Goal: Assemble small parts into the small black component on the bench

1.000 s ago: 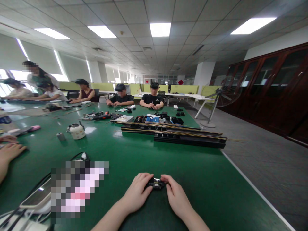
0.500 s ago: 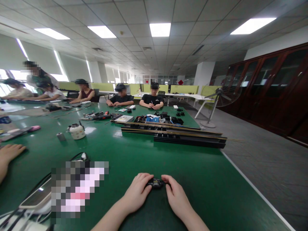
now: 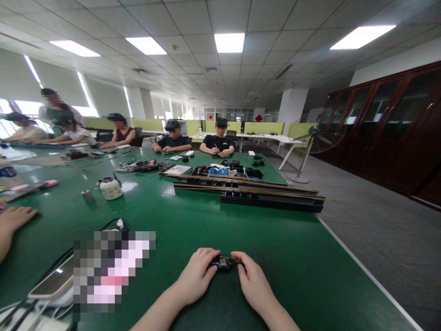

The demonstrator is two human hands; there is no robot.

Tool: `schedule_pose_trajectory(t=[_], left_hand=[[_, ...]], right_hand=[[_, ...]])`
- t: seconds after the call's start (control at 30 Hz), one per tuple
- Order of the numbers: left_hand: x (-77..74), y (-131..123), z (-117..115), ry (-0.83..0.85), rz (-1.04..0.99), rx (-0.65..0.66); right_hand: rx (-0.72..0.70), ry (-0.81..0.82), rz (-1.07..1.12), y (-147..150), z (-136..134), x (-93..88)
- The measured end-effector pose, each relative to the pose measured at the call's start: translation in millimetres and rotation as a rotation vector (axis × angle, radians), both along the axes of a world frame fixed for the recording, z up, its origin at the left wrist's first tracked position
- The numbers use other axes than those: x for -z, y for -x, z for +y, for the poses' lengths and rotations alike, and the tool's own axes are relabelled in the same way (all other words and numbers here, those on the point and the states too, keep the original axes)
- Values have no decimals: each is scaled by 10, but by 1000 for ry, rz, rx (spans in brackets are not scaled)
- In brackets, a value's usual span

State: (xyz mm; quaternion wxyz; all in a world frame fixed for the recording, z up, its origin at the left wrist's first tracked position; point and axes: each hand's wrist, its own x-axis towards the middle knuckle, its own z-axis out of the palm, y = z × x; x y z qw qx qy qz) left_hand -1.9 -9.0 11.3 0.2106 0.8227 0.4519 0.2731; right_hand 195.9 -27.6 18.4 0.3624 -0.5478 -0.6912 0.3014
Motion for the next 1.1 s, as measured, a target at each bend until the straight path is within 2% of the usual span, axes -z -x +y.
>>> schedule_pose_trajectory(t=[1.1], left_hand=[[16,2,-1,-2,-20,0]], right_hand=[[-5,-3,9,3,-3,-13]])
